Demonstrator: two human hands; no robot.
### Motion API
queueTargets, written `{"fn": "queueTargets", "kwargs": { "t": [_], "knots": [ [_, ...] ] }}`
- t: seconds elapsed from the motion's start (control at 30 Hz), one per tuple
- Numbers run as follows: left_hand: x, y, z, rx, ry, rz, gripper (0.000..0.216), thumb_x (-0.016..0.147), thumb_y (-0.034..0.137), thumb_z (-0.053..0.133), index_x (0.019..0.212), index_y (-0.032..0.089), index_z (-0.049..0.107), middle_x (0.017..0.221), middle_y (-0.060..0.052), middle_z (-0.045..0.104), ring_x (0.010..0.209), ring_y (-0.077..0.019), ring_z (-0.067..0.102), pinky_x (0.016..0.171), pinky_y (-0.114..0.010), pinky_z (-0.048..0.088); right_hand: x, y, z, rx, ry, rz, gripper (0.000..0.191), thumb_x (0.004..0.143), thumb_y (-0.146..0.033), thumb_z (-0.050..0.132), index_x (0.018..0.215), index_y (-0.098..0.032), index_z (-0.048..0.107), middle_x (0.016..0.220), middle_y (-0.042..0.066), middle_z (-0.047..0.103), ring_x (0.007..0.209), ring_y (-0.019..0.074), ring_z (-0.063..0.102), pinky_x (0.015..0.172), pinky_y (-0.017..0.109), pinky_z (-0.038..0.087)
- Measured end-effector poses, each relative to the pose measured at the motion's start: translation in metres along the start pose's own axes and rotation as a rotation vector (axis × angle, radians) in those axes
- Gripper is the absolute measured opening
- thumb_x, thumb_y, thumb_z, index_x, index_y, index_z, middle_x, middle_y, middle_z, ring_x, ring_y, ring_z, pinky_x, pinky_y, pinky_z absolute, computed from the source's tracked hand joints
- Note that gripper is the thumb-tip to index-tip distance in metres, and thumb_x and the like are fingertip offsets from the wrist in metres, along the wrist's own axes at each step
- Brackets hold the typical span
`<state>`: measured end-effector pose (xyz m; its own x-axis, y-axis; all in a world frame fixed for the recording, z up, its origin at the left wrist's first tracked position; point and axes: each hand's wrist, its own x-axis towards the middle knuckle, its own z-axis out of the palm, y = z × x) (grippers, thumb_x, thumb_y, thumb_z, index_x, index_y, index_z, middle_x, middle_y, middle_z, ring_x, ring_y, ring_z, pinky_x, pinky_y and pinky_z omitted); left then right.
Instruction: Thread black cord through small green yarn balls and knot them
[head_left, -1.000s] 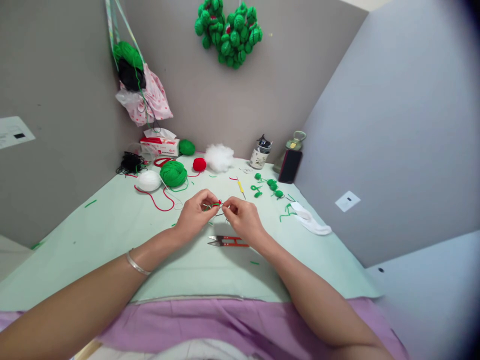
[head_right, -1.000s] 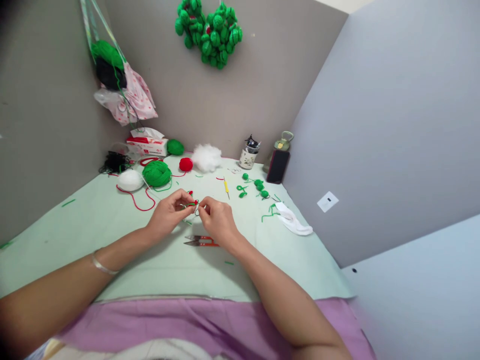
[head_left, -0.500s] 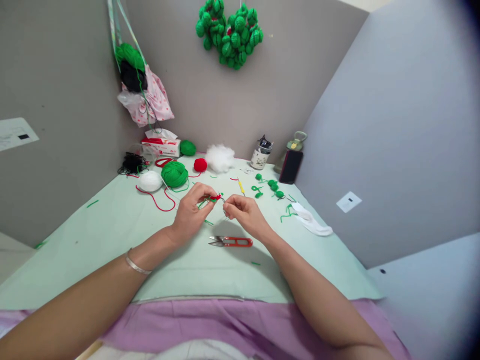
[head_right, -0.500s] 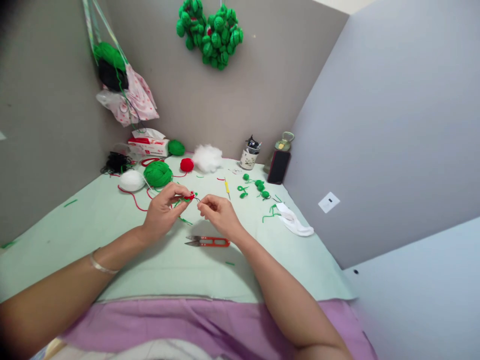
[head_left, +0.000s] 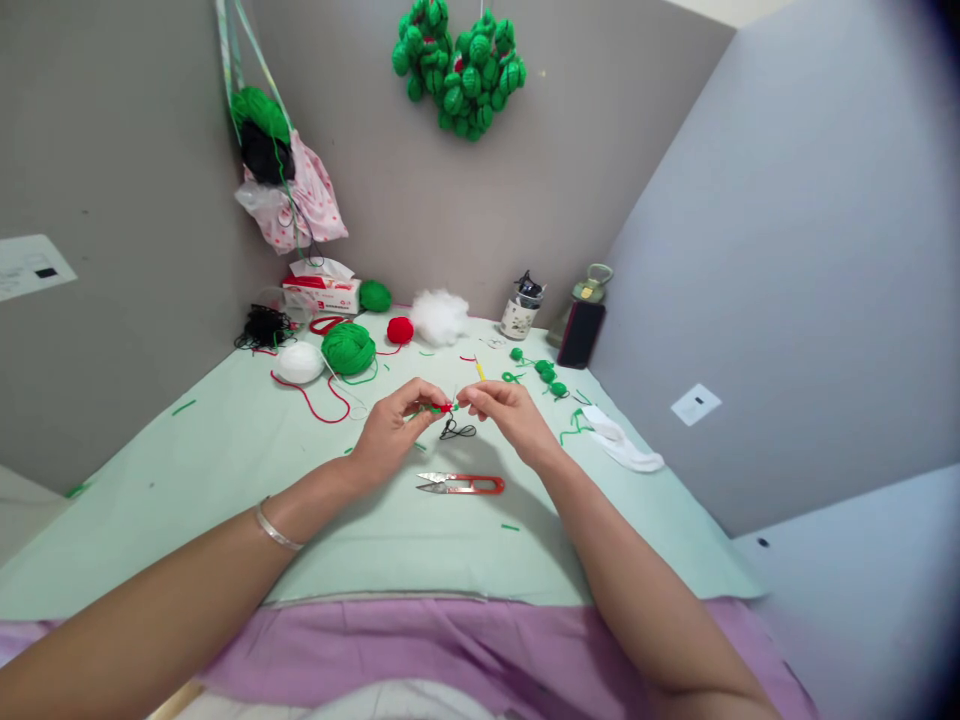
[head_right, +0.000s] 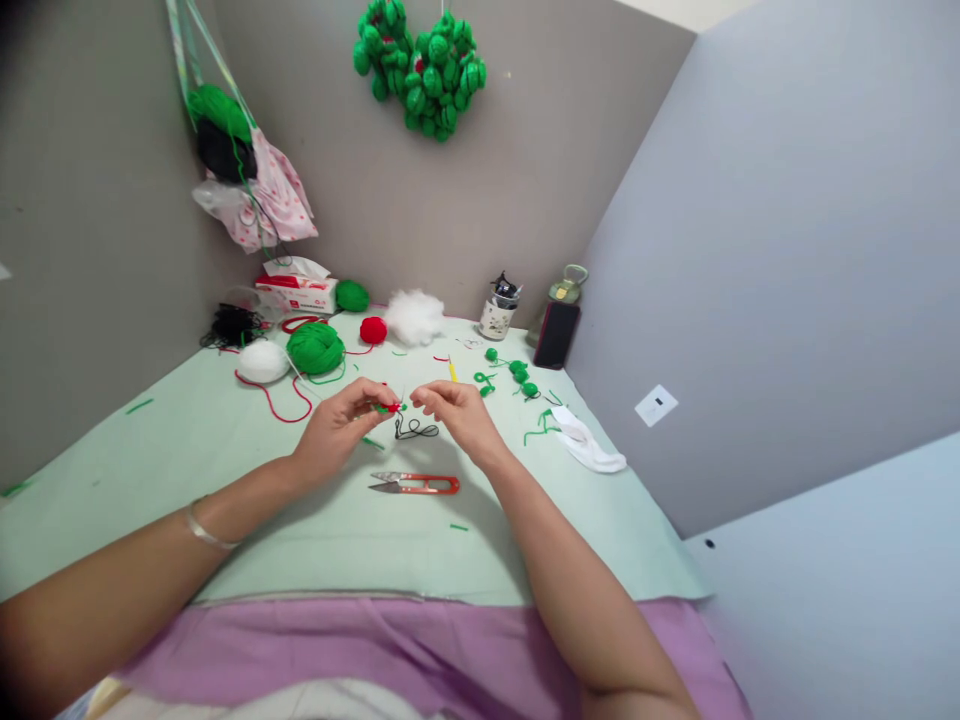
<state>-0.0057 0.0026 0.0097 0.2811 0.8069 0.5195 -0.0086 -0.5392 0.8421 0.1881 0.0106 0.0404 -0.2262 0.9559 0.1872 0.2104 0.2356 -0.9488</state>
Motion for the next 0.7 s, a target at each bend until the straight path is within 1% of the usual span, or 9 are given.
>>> {"fn": "queueTargets", "kwargs": {
  "t": [0.2, 0.27, 0.33, 0.4, 0.43, 0.53, 0.6, 0.63, 0.7],
  "knots": [
    [-0.002, -0.004, -0.003, 0.228, -0.034, 0.199, 0.01, 0.089, 0.015, 0.054, 0.091, 0.02, 0.062, 0.092, -0.004, 0.06, 0.091, -0.0173, 0.056, 0.084, -0.031, 0.044, -0.007, -0.008, 0.009, 0.175, -0.117, 0.022, 0.022, 0.074, -0.037, 0.074, 0.078, -0.016, 0.07, 0.063, -0.002, 0.058, 0.059, 0.0094, 0.048, 0.061, 0.025, 0.041],
    [-0.002, -0.004, -0.004, 0.263, -0.047, 0.231, 0.013, 0.089, 0.013, 0.054, 0.094, 0.02, 0.063, 0.093, -0.005, 0.061, 0.091, -0.0171, 0.056, 0.085, -0.031, 0.043, -0.009, -0.01, 0.014, 0.187, -0.117, 0.034, 0.023, 0.075, -0.038, 0.073, 0.078, -0.016, 0.068, 0.061, -0.001, 0.06, 0.058, 0.0104, 0.051, 0.062, 0.026, 0.043],
    [-0.002, -0.003, -0.004, 0.256, -0.061, 0.213, 0.013, 0.089, 0.015, 0.054, 0.095, 0.021, 0.063, 0.093, -0.005, 0.061, 0.091, -0.0173, 0.055, 0.084, -0.031, 0.043, -0.009, -0.009, 0.016, 0.198, -0.128, 0.049, 0.024, 0.076, -0.039, 0.072, 0.078, -0.016, 0.067, 0.062, 0.0, 0.063, 0.059, 0.012, 0.055, 0.062, 0.027, 0.045],
    [-0.001, -0.002, -0.003, 0.19, -0.086, 0.119, 0.01, 0.09, 0.019, 0.054, 0.092, 0.021, 0.063, 0.091, -0.004, 0.062, 0.089, -0.0175, 0.056, 0.083, -0.031, 0.043, -0.005, -0.004, 0.013, 0.212, -0.108, 0.044, 0.023, 0.075, -0.038, 0.073, 0.076, -0.016, 0.066, 0.062, 0.0, 0.063, 0.058, 0.0117, 0.056, 0.06, 0.026, 0.045],
    [-0.001, -0.001, -0.002, 0.134, -0.107, 0.049, 0.009, 0.089, 0.021, 0.054, 0.091, 0.02, 0.063, 0.09, -0.003, 0.061, 0.088, -0.0173, 0.056, 0.082, -0.03, 0.043, -0.001, 0.0, 0.009, 0.232, -0.063, 0.038, 0.022, 0.074, -0.037, 0.074, 0.074, -0.016, 0.066, 0.063, 0.0, 0.063, 0.058, 0.0107, 0.055, 0.058, 0.024, 0.044],
    [0.001, 0.001, 0.001, -0.061, -0.18, -0.175, 0.007, 0.085, 0.025, 0.06, 0.088, 0.019, 0.06, 0.087, -0.002, 0.061, 0.084, -0.016, 0.057, 0.077, -0.029, 0.043, 0.011, 0.01, -0.013, 0.4, 0.213, 0.087, 0.018, 0.071, -0.03, 0.076, 0.071, -0.017, 0.064, 0.07, -0.001, 0.064, 0.06, 0.0078, 0.055, 0.053, 0.019, 0.043],
    [0.002, 0.001, 0.004, -0.164, -0.203, -0.275, 0.012, 0.082, 0.027, 0.064, 0.088, 0.018, 0.058, 0.086, -0.001, 0.061, 0.083, -0.0152, 0.058, 0.077, -0.028, 0.043, 0.018, 0.015, -0.03, 0.563, 0.352, 0.164, 0.016, 0.072, -0.026, 0.075, 0.074, -0.018, 0.061, 0.076, -0.001, 0.066, 0.065, 0.0079, 0.06, 0.055, 0.017, 0.047],
    [0.002, 0.002, 0.004, -0.213, -0.214, -0.317, 0.014, 0.081, 0.028, 0.066, 0.088, 0.018, 0.058, 0.087, -0.002, 0.063, 0.084, -0.0151, 0.059, 0.078, -0.028, 0.043, 0.02, 0.017, -0.037, 0.629, 0.359, 0.189, 0.016, 0.074, -0.024, 0.074, 0.075, -0.019, 0.06, 0.078, -0.001, 0.067, 0.068, 0.0083, 0.062, 0.057, 0.017, 0.049],
    [0.004, 0.003, 0.005, -0.324, -0.253, -0.402, 0.018, 0.081, 0.029, 0.066, 0.09, 0.017, 0.056, 0.091, -0.004, 0.065, 0.086, -0.0158, 0.061, 0.078, -0.029, 0.045, 0.023, 0.02, -0.046, 0.712, 0.289, 0.21, 0.015, 0.078, -0.023, 0.071, 0.078, -0.019, 0.057, 0.075, -0.001, 0.065, 0.067, 0.0079, 0.062, 0.056, 0.016, 0.05]
  ]
}}
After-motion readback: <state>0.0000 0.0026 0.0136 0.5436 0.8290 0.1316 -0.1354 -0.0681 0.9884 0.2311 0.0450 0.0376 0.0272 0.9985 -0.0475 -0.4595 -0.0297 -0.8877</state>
